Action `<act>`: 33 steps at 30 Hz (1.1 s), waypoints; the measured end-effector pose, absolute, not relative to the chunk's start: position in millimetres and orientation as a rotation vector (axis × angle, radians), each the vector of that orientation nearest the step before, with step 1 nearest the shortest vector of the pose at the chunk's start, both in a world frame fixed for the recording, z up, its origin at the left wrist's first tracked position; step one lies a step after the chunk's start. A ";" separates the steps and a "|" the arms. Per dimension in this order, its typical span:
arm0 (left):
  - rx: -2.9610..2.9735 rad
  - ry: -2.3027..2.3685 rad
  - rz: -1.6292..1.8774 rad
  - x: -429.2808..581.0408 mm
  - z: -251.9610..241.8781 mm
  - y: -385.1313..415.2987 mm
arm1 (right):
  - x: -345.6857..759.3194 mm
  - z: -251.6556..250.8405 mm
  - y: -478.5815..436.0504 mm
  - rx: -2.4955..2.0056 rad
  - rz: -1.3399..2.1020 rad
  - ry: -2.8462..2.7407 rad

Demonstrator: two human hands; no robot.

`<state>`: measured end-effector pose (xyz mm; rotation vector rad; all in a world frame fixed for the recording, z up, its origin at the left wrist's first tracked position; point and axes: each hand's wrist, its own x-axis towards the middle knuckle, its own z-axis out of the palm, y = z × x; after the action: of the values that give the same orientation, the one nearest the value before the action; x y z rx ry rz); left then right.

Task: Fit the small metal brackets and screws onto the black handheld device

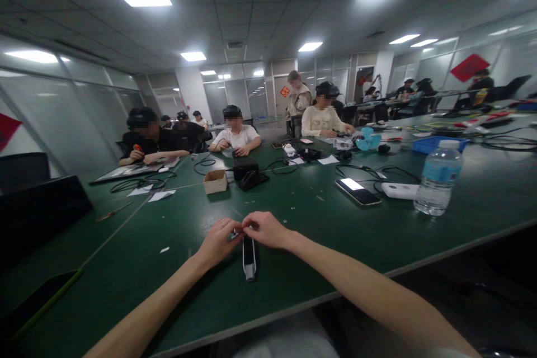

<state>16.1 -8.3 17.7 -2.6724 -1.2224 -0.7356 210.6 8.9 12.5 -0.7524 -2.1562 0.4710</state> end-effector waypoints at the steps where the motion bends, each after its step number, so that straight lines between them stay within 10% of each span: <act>1: -2.674 -1.210 -0.751 15.8 17.4 -7.9 | 210.6 12.3 9.0 -0.754 0.479 -2.147; 33: -2.676 -1.537 -0.531 10.5 30.9 -10.7 | 233.4 18.6 27.2 -0.930 0.231 -2.468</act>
<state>10.5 -10.7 30.9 -2.6760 -1.5369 -0.5310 233.4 27.2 18.6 -0.9296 -2.4677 0.2313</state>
